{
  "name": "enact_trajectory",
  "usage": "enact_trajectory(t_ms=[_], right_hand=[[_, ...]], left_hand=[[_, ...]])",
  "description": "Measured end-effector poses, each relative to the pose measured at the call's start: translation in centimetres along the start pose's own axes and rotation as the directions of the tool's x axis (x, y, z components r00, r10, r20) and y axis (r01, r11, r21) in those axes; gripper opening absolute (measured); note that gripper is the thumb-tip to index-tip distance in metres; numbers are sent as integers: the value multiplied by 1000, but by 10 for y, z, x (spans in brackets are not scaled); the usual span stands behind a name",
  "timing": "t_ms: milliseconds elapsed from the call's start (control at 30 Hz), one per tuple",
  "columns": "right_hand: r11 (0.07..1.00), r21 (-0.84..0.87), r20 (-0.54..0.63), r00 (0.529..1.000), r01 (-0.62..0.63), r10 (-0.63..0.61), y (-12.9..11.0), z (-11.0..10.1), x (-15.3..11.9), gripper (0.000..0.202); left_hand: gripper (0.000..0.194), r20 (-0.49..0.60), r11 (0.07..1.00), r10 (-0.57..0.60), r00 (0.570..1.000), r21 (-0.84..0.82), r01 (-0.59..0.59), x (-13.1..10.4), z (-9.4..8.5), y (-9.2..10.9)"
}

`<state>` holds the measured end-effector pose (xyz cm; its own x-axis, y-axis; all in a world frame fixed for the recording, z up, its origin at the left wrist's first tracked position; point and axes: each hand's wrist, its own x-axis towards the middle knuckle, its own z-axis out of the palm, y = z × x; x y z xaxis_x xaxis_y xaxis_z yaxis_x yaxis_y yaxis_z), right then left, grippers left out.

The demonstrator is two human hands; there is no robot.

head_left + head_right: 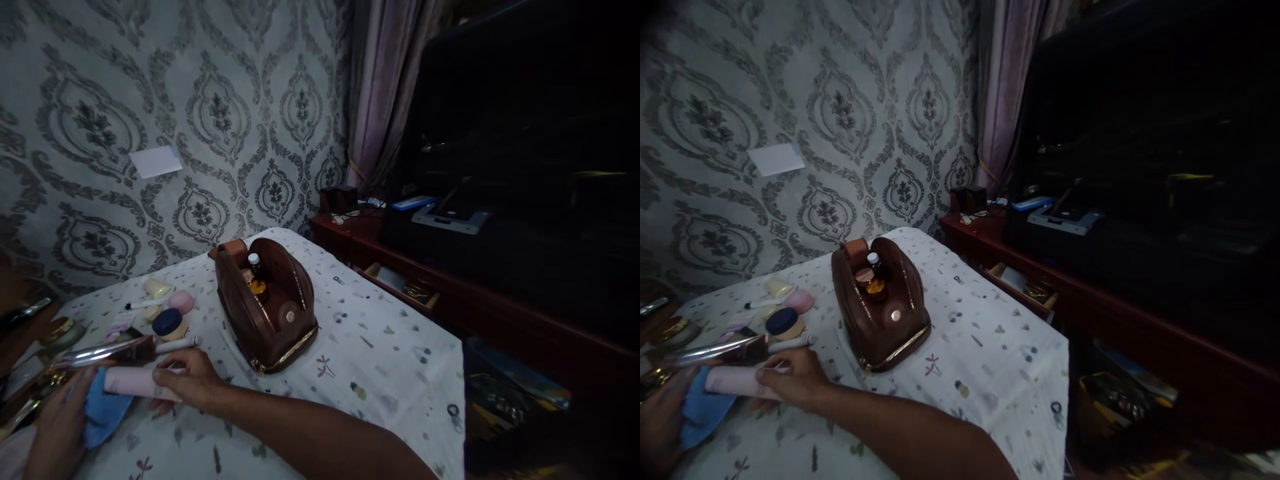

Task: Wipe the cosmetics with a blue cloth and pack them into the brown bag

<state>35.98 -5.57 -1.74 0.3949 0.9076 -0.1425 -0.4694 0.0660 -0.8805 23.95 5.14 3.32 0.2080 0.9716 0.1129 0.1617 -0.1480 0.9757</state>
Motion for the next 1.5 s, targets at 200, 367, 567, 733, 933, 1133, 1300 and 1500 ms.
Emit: enact_trajectory(t_ms=[200,367,567,733,933,1133,1300,1500], right_hand=[[998,45,48,998,-34,32,-10,-2,3,28],[1000,-28,68,998,-4,6,-8,-9,8,26],[955,-249,19,987,161,-161,-3,-12,6,26],[896,-362,14,963,256,-269,1,-13,4,33],[783,-512,0,911,354,-412,-1,-17,3,38],[586,-696,62,847,416,-528,-4,-20,2,32],[533,-715,132,835,453,-534,-2,-20,2,26],[431,-731,278,807,530,-521,4,-21,4,18]], left_hand=[[47,127,999,44,991,-24,-41,11,-4,-13],[57,191,991,121,974,27,-129,27,-6,-33],[40,292,950,198,936,179,-257,37,-14,-43],[36,329,905,221,918,282,-319,39,-15,-49],[34,325,855,250,912,368,-365,32,-11,-46],[28,306,779,298,904,469,-416,23,-8,-42],[26,271,684,361,892,574,-451,16,-8,-38],[62,213,473,440,872,771,-426,20,-9,-26]])
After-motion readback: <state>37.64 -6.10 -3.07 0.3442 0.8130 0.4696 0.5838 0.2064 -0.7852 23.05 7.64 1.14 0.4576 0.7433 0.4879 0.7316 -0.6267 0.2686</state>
